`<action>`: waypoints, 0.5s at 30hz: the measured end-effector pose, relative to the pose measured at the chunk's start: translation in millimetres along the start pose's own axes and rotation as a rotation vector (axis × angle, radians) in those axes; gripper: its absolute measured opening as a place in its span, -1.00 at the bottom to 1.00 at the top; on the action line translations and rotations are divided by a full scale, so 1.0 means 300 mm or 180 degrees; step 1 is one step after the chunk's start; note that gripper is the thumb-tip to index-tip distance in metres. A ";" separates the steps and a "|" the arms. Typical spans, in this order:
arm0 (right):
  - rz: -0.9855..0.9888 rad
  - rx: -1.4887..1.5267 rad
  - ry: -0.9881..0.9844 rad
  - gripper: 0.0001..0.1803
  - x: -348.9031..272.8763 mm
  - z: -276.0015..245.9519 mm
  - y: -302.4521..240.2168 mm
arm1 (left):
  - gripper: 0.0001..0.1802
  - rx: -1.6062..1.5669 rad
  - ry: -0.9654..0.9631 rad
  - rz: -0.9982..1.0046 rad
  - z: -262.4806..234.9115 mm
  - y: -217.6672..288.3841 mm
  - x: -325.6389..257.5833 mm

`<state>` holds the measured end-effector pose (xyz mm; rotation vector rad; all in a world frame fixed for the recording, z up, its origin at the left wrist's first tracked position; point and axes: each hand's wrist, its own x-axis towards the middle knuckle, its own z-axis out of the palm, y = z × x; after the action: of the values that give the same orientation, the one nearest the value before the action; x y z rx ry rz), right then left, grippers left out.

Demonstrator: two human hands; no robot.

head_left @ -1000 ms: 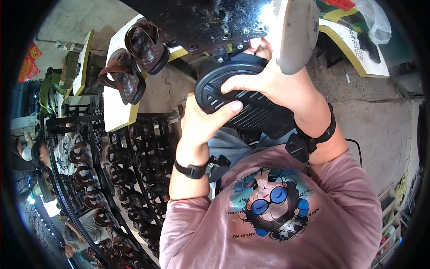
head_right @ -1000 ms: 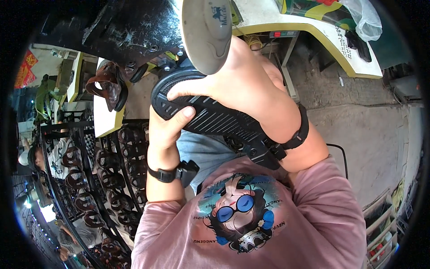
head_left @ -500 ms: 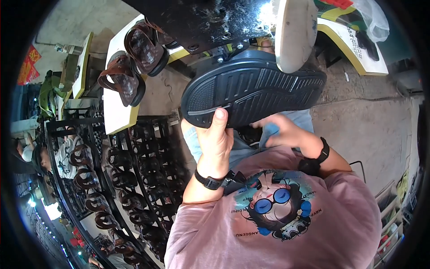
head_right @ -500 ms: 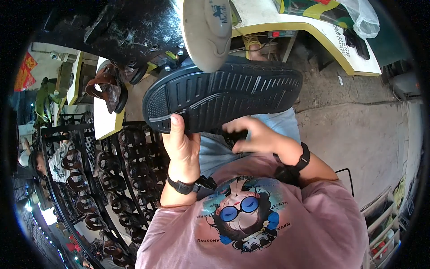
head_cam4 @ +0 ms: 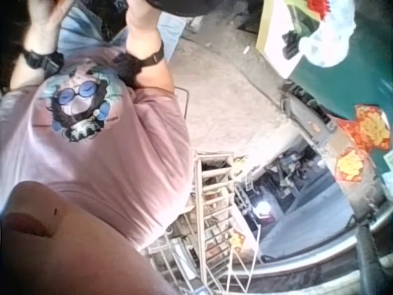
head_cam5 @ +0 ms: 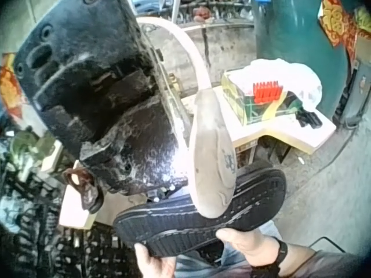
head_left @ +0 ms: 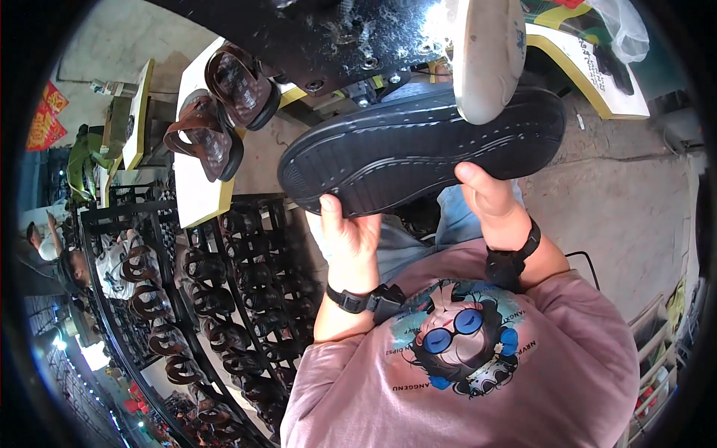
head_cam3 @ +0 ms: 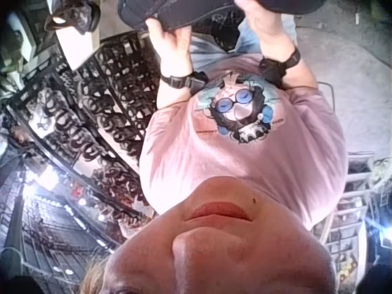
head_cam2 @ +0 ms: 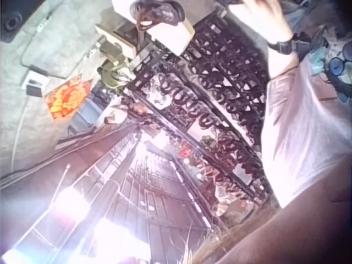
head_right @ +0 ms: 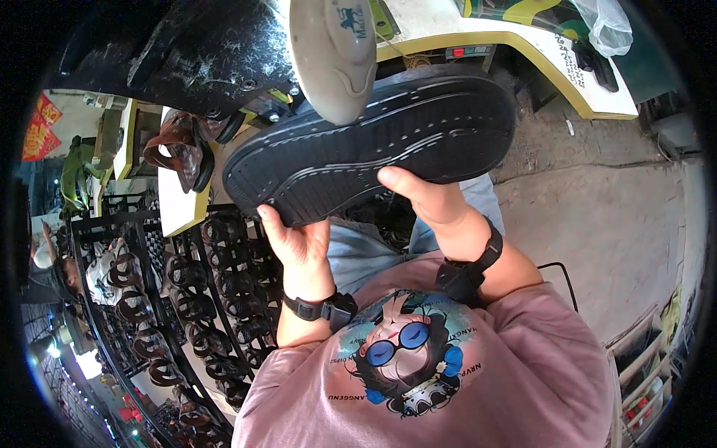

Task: Trim and inspect soles of finished sandals, placing them onto storage racks.

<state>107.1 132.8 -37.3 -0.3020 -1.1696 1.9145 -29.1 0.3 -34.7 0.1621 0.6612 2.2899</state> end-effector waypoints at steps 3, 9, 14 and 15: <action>0.0171 0.0169 -0.0025 -0.45 0.001 0.062 0.000 | -0.16 0.0380 -0.0111 0.0188 -0.014 0.054 0.017; 0.0618 0.0365 -0.0250 -0.54 0.018 0.177 0.019 | -0.24 0.1963 0.0347 0.1239 -0.025 0.369 0.142; 0.0880 0.0188 -0.0633 -0.58 0.033 0.251 0.076 | -0.62 0.5702 -0.0841 0.1628 0.339 0.392 0.186; 0.0882 0.0184 -0.0641 -0.58 0.031 0.266 0.084 | -0.59 0.5940 -0.1463 0.1382 0.387 0.363 0.190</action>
<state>41.4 85.7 -13.2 -0.2548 -1.2523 2.2592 -103.0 22.4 115.6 1.6718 2.3378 1.0569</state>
